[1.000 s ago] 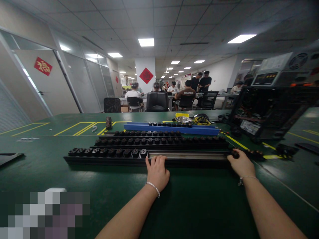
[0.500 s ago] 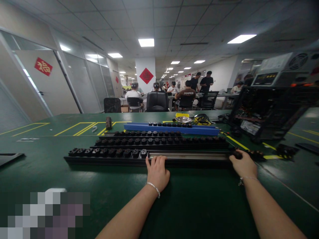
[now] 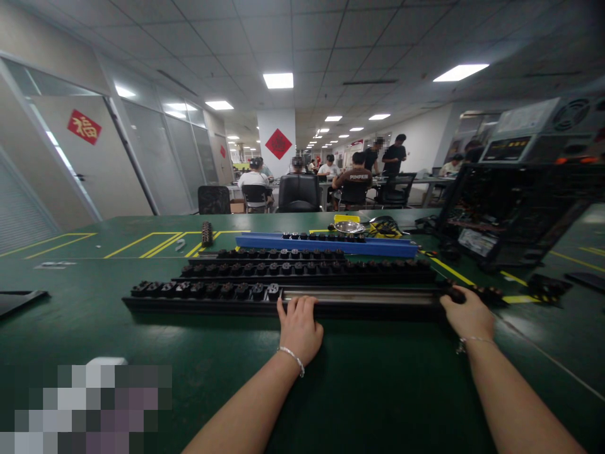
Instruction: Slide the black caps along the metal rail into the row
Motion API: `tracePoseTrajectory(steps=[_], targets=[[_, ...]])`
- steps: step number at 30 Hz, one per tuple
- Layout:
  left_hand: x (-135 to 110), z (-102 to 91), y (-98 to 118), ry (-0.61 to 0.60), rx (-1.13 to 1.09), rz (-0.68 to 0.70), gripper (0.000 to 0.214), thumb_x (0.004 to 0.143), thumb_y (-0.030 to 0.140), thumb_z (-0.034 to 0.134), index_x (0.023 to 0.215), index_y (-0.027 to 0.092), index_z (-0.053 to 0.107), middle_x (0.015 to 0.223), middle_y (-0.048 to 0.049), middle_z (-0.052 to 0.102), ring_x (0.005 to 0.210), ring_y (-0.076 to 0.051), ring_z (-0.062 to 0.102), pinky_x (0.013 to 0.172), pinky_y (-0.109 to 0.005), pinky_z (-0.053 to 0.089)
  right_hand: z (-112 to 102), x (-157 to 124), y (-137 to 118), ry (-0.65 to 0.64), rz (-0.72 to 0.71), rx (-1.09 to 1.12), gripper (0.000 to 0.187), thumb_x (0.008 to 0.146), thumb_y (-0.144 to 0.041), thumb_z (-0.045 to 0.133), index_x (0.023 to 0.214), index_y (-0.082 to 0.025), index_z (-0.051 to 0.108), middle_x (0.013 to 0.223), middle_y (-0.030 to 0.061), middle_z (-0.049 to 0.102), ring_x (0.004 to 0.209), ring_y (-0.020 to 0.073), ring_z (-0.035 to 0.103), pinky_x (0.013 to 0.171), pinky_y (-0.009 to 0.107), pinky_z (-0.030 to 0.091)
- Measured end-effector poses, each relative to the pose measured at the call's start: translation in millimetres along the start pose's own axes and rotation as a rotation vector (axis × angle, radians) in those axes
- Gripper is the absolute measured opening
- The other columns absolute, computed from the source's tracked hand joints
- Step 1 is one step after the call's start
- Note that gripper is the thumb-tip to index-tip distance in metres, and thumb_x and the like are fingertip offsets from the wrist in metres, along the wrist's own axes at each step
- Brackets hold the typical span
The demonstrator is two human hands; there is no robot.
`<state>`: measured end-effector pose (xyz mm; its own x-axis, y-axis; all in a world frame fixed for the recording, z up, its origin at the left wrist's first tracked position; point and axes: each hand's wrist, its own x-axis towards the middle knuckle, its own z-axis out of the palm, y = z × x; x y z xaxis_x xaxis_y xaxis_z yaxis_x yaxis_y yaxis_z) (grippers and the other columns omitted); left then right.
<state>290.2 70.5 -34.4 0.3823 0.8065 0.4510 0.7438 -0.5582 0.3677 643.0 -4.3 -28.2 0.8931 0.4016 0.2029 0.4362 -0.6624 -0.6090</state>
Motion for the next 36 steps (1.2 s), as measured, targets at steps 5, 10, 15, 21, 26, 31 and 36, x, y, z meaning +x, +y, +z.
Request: tracePoseTrajectory(steps=[5,10,15,21,26,31,36], targets=[[-0.5,1.8,-1.1,0.031,0.000,0.016,0.041,0.069,0.012,0.049,0.108,0.026,0.051,0.113,-0.0012,0.060,0.114,-0.021,0.044,0.111,-0.055,0.006,3.5,3.4,3.1,0.016,0.004,-0.003,0.056,0.070,-0.044,0.047,0.119,-0.020,0.056,0.107,0.0121,0.063,0.096,0.0284,0.058,0.084,0.036,0.043],[-0.3,2.8,-2.2,0.037,-0.010,0.022,0.042,0.069,0.012,0.049,0.108,0.026,0.051,0.113,-0.0013,0.060,0.114,-0.021,0.044,0.111,-0.055,0.006,1.6,3.7,2.7,0.012,0.022,-0.009,0.055,0.071,-0.044,0.046,0.120,-0.020,0.056,0.108,0.0127,0.062,0.095,0.0272,0.057,0.083,0.035,0.042],[-0.6,3.7,-2.3,0.039,-0.014,0.013,0.043,0.068,0.011,0.049,0.108,0.026,0.051,0.113,-0.0014,0.060,0.114,-0.021,0.044,0.111,-0.055,0.005,0.5,4.2,2.0,-0.002,0.048,-0.005,0.054,0.072,-0.044,0.046,0.120,-0.021,0.055,0.109,0.0127,0.062,0.096,0.0268,0.056,0.082,0.034,0.040],[-0.4,3.6,-2.8,0.038,-0.017,0.016,0.043,0.068,0.011,0.049,0.108,0.026,0.051,0.113,-0.0015,0.060,0.114,-0.021,0.044,0.111,-0.056,0.005,-0.5,3.8,2.4,0.014,0.022,0.010,0.053,0.072,-0.042,0.046,0.118,-0.017,0.057,0.107,0.0155,0.062,0.092,0.0274,0.056,0.080,0.035,0.040],[-0.1,3.3,-2.5,0.040,-0.023,0.019,0.043,0.068,0.011,0.048,0.108,0.026,0.051,0.112,-0.0013,0.061,0.114,-0.021,0.044,0.111,-0.056,0.006,-1.3,5.6,4.8,0.026,0.020,0.017,0.053,0.073,-0.043,0.045,0.118,-0.017,0.057,0.107,0.0156,0.062,0.092,0.0269,0.055,0.080,0.034,0.039],[-0.8,2.6,-2.3,0.044,-0.021,0.026,0.042,0.069,0.012,0.048,0.108,0.026,0.051,0.112,-0.0011,0.060,0.113,-0.022,0.044,0.110,-0.057,0.007,-1.2,10.5,10.0,0.037,0.052,0.035,0.053,0.072,-0.044,0.048,0.118,-0.020,0.057,0.111,0.0133,0.061,0.094,0.0262,0.055,0.080,0.034,0.039],[-1.1,1.9,-2.3,0.037,-0.027,0.024,0.042,0.068,0.012,0.048,0.107,0.025,0.051,0.111,-0.0011,0.061,0.114,-0.022,0.044,0.110,-0.056,0.006,-4.8,17.8,21.0,0.100,0.110,0.039,0.055,0.071,-0.046,0.049,0.119,-0.020,0.058,0.116,0.0138,0.060,0.099,0.0283,0.055,0.081,0.035,0.039]])
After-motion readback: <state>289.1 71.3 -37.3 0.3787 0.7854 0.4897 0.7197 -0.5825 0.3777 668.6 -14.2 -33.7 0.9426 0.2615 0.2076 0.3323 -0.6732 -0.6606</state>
